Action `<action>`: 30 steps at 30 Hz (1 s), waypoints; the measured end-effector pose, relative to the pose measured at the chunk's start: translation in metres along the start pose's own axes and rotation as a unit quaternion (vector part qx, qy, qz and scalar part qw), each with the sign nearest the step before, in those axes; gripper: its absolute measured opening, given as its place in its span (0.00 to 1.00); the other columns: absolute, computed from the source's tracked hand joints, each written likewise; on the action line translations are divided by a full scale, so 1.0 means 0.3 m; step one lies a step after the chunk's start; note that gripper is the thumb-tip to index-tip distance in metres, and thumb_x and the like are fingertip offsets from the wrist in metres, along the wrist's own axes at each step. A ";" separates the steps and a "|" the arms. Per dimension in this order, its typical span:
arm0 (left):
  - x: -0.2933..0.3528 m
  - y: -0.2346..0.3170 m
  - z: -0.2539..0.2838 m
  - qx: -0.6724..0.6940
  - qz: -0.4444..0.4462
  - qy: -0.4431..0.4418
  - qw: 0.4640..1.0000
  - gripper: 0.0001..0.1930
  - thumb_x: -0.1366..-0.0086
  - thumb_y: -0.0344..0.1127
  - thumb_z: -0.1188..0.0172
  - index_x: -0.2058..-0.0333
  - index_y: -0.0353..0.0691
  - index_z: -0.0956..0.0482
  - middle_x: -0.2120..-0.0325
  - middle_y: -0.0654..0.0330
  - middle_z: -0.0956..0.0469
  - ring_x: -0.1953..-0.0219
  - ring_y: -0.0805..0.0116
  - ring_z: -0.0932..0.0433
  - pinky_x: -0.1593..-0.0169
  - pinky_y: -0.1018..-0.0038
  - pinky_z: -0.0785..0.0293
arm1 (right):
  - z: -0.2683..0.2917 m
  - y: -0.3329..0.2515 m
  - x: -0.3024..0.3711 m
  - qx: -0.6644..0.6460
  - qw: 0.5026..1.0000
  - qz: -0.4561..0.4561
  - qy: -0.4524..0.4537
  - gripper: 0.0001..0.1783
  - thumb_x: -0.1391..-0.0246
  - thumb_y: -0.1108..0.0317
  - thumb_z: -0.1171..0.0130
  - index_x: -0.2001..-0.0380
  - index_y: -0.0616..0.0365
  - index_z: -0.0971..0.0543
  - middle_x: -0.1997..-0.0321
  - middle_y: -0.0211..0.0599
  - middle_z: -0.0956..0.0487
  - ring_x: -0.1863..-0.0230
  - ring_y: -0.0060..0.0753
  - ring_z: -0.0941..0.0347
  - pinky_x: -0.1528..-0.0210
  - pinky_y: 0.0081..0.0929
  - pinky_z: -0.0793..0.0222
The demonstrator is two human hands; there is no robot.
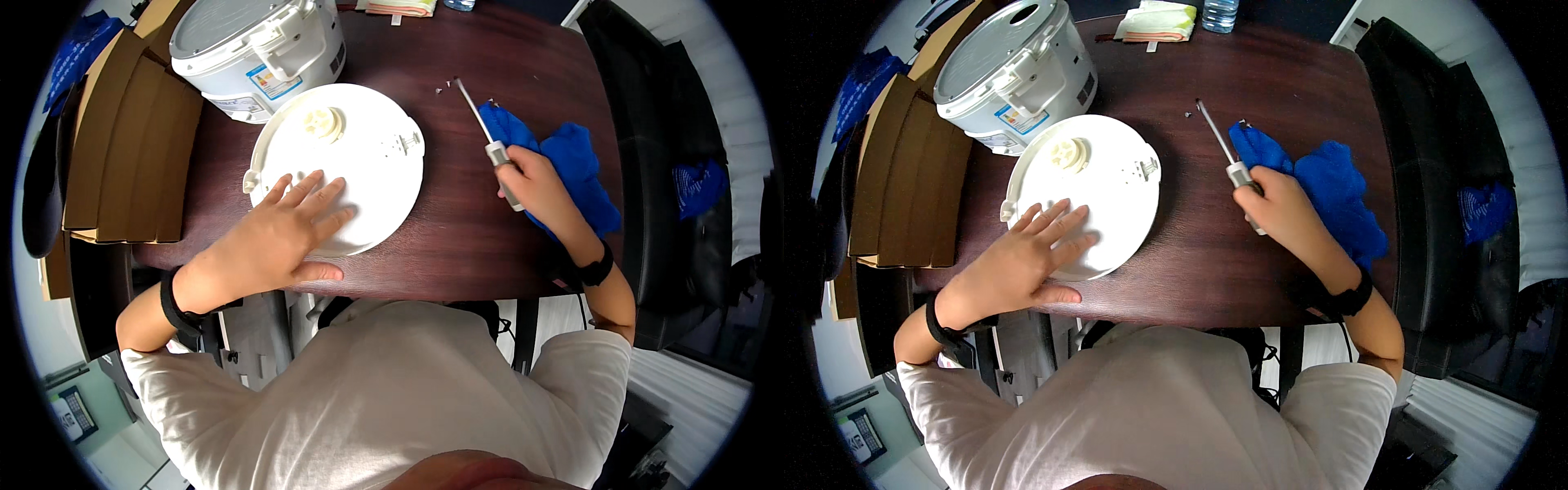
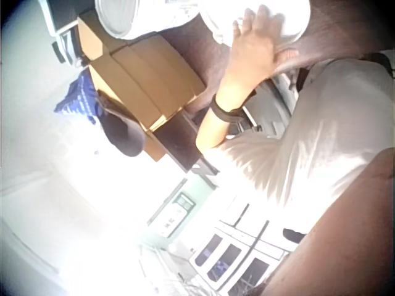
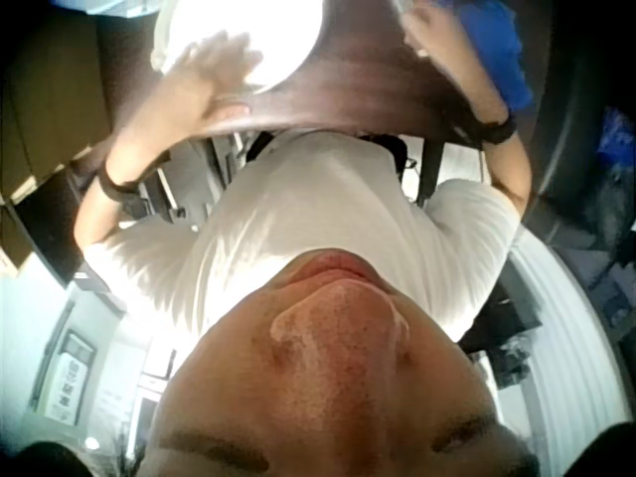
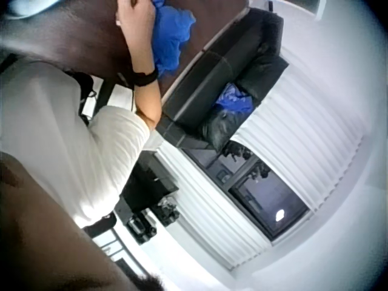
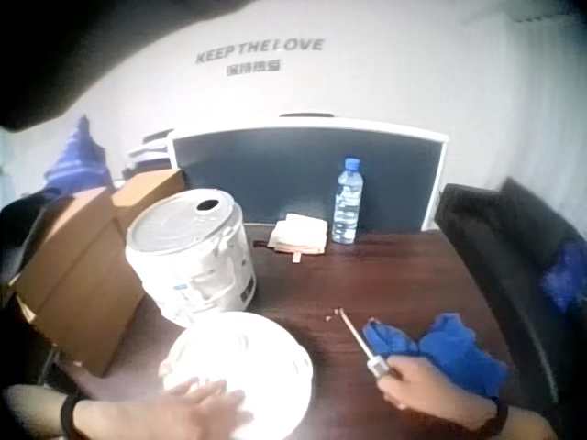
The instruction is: The person removes the lid from a white rice cooker and uses a screwdriver to unscrew and remove several screws from the underside of the lid. The person then flips the lid over to inspect the interior.
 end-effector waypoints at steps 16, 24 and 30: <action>-0.658 0.029 0.232 -0.059 -0.036 -0.001 0.998 0.12 0.45 0.40 0.37 0.67 0.36 0.21 0.69 0.49 0.21 0.61 0.50 0.23 0.58 0.59 0.27 | 0.151 0.091 0.149 -0.394 0.916 0.067 -0.010 0.14 0.45 0.63 0.61 0.69 0.61 0.31 0.80 0.38 0.27 0.83 0.30 0.29 0.80 0.25 0.32; -1.015 -0.038 0.165 -0.042 0.003 0.017 0.999 0.15 0.49 0.39 0.33 0.62 0.41 0.20 0.62 0.55 0.20 0.55 0.53 0.23 0.54 0.61 0.26 | 0.135 0.143 0.163 -0.448 0.892 0.042 -0.025 0.15 0.48 0.62 0.61 0.67 0.62 0.30 0.78 0.38 0.28 0.83 0.30 0.30 0.80 0.26 0.32; -1.073 -0.001 0.106 -0.062 -0.043 -0.048 0.996 0.17 0.51 0.36 0.32 0.61 0.42 0.21 0.61 0.56 0.20 0.55 0.53 0.23 0.54 0.62 0.27 | 0.129 0.149 0.169 -0.449 0.891 0.049 -0.053 0.15 0.49 0.64 0.61 0.66 0.62 0.30 0.78 0.38 0.28 0.83 0.30 0.29 0.78 0.26 0.32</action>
Point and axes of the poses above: each hand's wrist, its own x-axis away from the middle knuckle, its own z-axis out of the back of the hand, y = z × x, the point moved 8 cm from there along -x, towards the middle knuckle
